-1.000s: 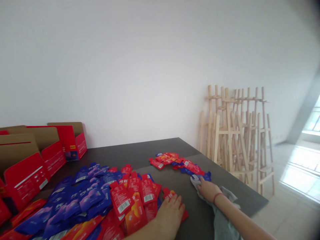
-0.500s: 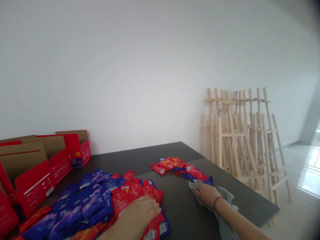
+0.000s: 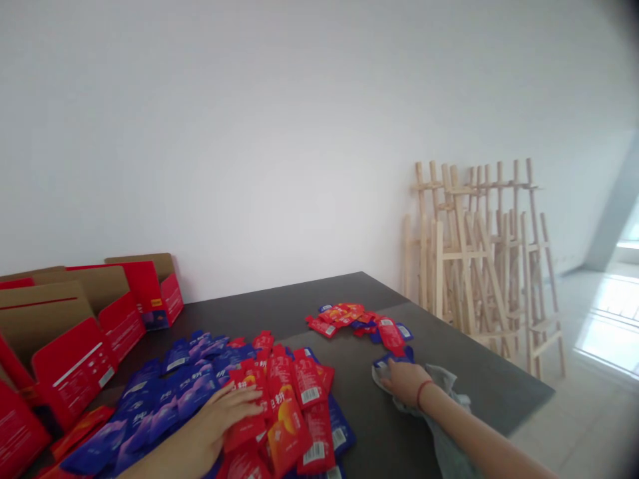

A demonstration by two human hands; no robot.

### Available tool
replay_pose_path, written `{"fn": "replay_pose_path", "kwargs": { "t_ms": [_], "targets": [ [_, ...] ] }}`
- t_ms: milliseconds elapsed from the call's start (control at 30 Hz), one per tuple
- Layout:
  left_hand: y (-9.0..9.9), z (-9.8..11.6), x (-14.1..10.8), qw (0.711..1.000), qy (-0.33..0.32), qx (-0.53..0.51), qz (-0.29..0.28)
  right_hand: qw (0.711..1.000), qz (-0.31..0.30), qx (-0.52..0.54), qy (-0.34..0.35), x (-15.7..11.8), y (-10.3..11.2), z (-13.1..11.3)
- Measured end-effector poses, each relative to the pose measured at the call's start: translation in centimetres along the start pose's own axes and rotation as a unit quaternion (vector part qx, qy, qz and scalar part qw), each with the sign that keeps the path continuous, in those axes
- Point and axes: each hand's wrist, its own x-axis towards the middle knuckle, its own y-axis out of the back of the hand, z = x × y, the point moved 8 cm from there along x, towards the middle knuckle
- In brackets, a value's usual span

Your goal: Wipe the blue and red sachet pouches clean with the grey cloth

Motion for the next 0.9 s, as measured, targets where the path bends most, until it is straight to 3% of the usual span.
{"fn": "replay_pose_path", "kwargs": {
  "t_ms": [67, 133, 233, 333, 433, 500, 600, 700, 800, 900],
  "targets": [
    [0.9, 0.0, 1.3, 0.998, 0.04, -0.029, -0.042, 1.0, -0.019, -0.004, -0.023, -1.4, -0.4, -0.8],
    [1.5, 1.1, 3.2, 0.996, 0.073, -0.032, -0.049, 1.0, -0.023, 0.004, -0.014, -3.1, -0.2, -2.0],
    [0.3, 5.9, 6.8, 0.998, 0.048, -0.039, -0.033, 0.995, -0.023, 0.051, 0.08, -5.6, 0.6, -4.3],
    [-4.6, 11.8, 10.2, 0.996, 0.006, -0.047, -0.079, 0.985, -0.005, 0.117, 0.13, -7.5, 1.9, -4.2],
    [-10.5, 16.3, 12.8, 0.989, -0.002, -0.026, -0.147, 0.984, 0.052, 0.163, 0.057, -7.6, 3.2, -0.8],
    [-13.7, 17.9, 13.9, 0.984, 0.016, -0.011, -0.178, 0.973, 0.101, 0.208, -0.005, -7.1, 4.2, 1.7],
    [-16.6, 18.9, 14.8, 0.984, 0.025, -0.001, -0.177, 0.938, 0.168, 0.297, -0.051, -5.9, 5.4, 3.4],
    [-18.3, 18.7, 15.0, 0.99, -0.002, 0.018, -0.141, 0.919, 0.19, 0.344, -0.029, -4.8, 5.3, 1.7],
    [-20.1, 17.6, 14.7, 0.993, -0.034, 0.071, -0.084, 0.941, 0.125, 0.309, 0.054, -3.7, 2.9, -2.5],
    [-21.7, 17.4, 14.0, 0.985, -0.067, 0.152, 0.043, 0.967, 0.078, 0.228, 0.081, -2.3, 0.5, -4.7]
  ]
}}
